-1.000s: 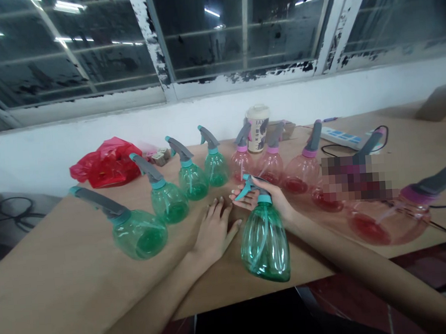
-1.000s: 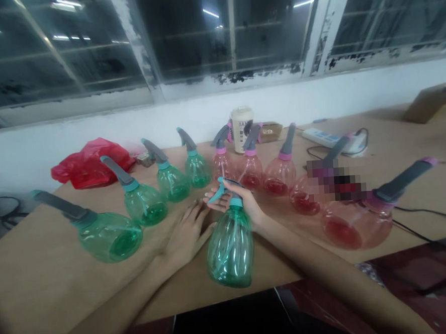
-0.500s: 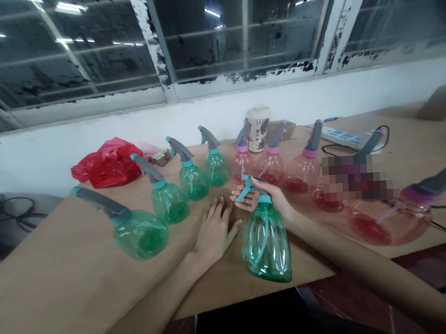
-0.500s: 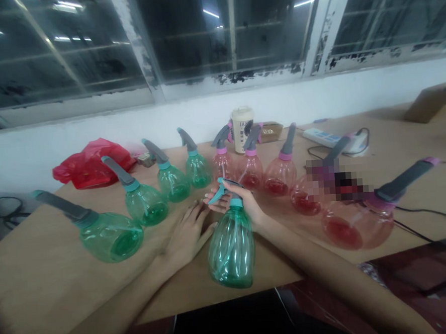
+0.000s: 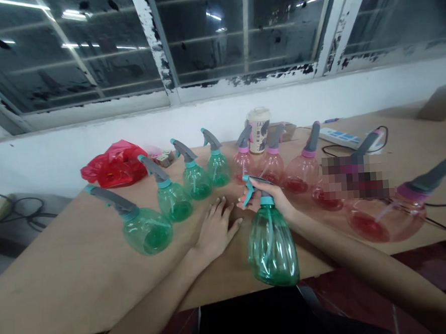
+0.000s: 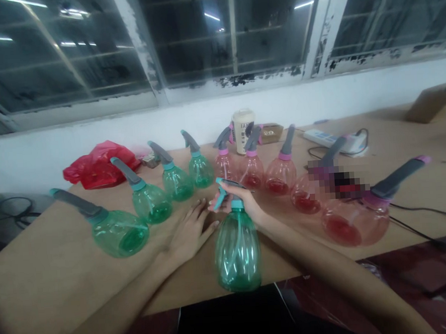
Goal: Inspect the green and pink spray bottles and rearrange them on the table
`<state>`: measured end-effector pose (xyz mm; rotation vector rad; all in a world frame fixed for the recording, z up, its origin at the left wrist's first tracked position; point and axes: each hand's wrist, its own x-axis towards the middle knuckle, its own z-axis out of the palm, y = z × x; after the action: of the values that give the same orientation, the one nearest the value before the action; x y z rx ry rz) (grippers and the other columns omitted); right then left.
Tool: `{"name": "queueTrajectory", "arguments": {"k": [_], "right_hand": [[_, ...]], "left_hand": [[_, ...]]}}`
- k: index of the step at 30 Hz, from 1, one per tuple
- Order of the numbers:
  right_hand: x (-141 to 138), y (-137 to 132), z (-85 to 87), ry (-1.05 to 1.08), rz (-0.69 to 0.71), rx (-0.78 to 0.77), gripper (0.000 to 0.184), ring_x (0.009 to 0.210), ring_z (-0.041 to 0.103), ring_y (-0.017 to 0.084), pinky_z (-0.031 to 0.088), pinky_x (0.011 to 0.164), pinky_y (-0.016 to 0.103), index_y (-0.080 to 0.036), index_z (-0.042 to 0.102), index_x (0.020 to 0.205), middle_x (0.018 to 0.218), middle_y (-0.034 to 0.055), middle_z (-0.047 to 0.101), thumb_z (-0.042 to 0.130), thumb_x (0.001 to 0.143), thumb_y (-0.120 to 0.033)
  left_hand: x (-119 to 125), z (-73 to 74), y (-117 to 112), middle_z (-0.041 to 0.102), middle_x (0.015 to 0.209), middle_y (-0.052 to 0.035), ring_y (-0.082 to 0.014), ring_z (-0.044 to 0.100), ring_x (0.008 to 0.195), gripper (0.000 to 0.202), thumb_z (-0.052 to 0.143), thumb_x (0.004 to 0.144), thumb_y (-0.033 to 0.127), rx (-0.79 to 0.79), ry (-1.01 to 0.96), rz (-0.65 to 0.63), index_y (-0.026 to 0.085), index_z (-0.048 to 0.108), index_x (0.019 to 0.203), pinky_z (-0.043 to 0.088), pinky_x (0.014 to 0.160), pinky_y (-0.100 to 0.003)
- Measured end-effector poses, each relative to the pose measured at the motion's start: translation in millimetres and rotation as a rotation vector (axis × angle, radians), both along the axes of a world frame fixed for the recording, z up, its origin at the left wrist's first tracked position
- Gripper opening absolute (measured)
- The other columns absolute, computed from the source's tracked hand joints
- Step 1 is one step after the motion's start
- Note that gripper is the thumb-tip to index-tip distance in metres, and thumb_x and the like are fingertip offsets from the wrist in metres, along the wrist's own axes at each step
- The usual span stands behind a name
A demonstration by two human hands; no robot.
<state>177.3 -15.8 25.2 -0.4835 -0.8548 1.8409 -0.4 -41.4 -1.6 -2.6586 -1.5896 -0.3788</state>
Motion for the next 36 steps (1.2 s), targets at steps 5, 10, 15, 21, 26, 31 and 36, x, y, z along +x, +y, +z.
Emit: {"name": "queueTrajectory", "arguments": {"k": [5, 10, 15, 21, 26, 31, 36], "right_hand": [[-15, -12, 21.5, -0.012, -0.04, 0.156, 0.021, 0.087, 0.066, 0.02, 0.05, 0.081, 0.035, -0.019, 0.065, 0.087, 0.083, 0.0036, 0.069, 0.06, 0.08, -0.038], [-38, -41, 54.0, -0.224, -0.029, 0.45, 0.024, 0.093, 0.063, 0.021, 0.045, 0.089, 0.04, -0.022, 0.066, 0.082, 0.086, 0.0032, 0.069, 0.057, 0.081, -0.043], [-87, -72, 78.8, -0.458, 0.074, 0.704, 0.028, 0.09, 0.06, 0.019, 0.048, 0.083, 0.038, -0.024, 0.063, 0.096, 0.099, 0.002, 0.065, 0.067, 0.074, -0.042], [-172, -81, 77.8, -0.483, 0.125, 0.884, 0.033, 0.076, 0.058, 0.014, 0.048, 0.069, 0.031, -0.022, 0.061, 0.093, 0.096, 0.0019, 0.064, 0.071, 0.069, -0.041], [-222, -81, 72.6, -0.476, 0.135, 0.966, 0.03, 0.082, 0.06, 0.015, 0.048, 0.072, 0.03, -0.022, 0.06, 0.092, 0.096, 0.0015, 0.065, 0.068, 0.071, -0.042], [-251, -77, 67.9, -0.534, 0.04, 0.936, 0.032, 0.082, 0.058, 0.015, 0.047, 0.076, 0.03, -0.023, 0.058, 0.092, 0.092, -0.0009, 0.064, 0.067, 0.072, -0.047], [-241, -79, 66.4, -0.641, 0.007, 1.012, 0.041, 0.076, 0.058, 0.016, 0.048, 0.073, 0.032, -0.024, 0.059, 0.1, 0.088, -0.0015, 0.065, 0.072, 0.067, -0.045]], "left_hand": [[-17, 15.4, -20, 0.038, 0.143, -0.0163, -0.0279, 0.033, 0.134, 0.051, 0.043, 0.09, 0.043, -0.126, -0.002, -0.024, 0.012, 0.045, 0.131, 0.03, 0.107, -0.047], [-59, 24.5, -70, 0.042, 0.142, -0.0074, -0.0243, 0.034, 0.133, 0.044, 0.045, 0.09, 0.038, -0.209, -0.092, -0.039, 0.024, 0.046, 0.132, 0.033, 0.106, -0.047], [-108, 30.2, -135, 0.047, 0.139, -0.0055, -0.0245, 0.044, 0.127, 0.053, 0.05, 0.087, 0.04, -0.177, -0.259, 0.097, 0.031, 0.036, 0.138, 0.04, 0.102, -0.046], [-140, 30.1, -183, 0.055, 0.128, -0.0108, -0.0303, 0.055, 0.116, 0.062, 0.06, 0.078, 0.047, -0.041, -0.498, 0.399, 0.025, 0.04, 0.132, 0.044, 0.095, -0.051], [-147, 24.5, -187, 0.051, 0.131, -0.013, -0.0304, 0.052, 0.117, 0.077, 0.064, 0.074, 0.049, 0.097, -0.61, 0.551, 0.023, 0.027, 0.137, 0.043, 0.095, -0.049], [-149, 14.1, -169, 0.052, 0.125, -0.0145, -0.0321, 0.054, 0.113, 0.083, 0.067, 0.07, 0.052, 0.207, -0.666, 0.706, 0.02, 0.028, 0.136, 0.047, 0.089, -0.049], [-154, 8.0, -155, 0.055, 0.118, -0.0138, -0.0323, 0.058, 0.105, 0.078, 0.067, 0.069, 0.054, 0.259, -0.686, 0.76, 0.018, 0.035, 0.13, 0.049, 0.085, -0.05]]}}
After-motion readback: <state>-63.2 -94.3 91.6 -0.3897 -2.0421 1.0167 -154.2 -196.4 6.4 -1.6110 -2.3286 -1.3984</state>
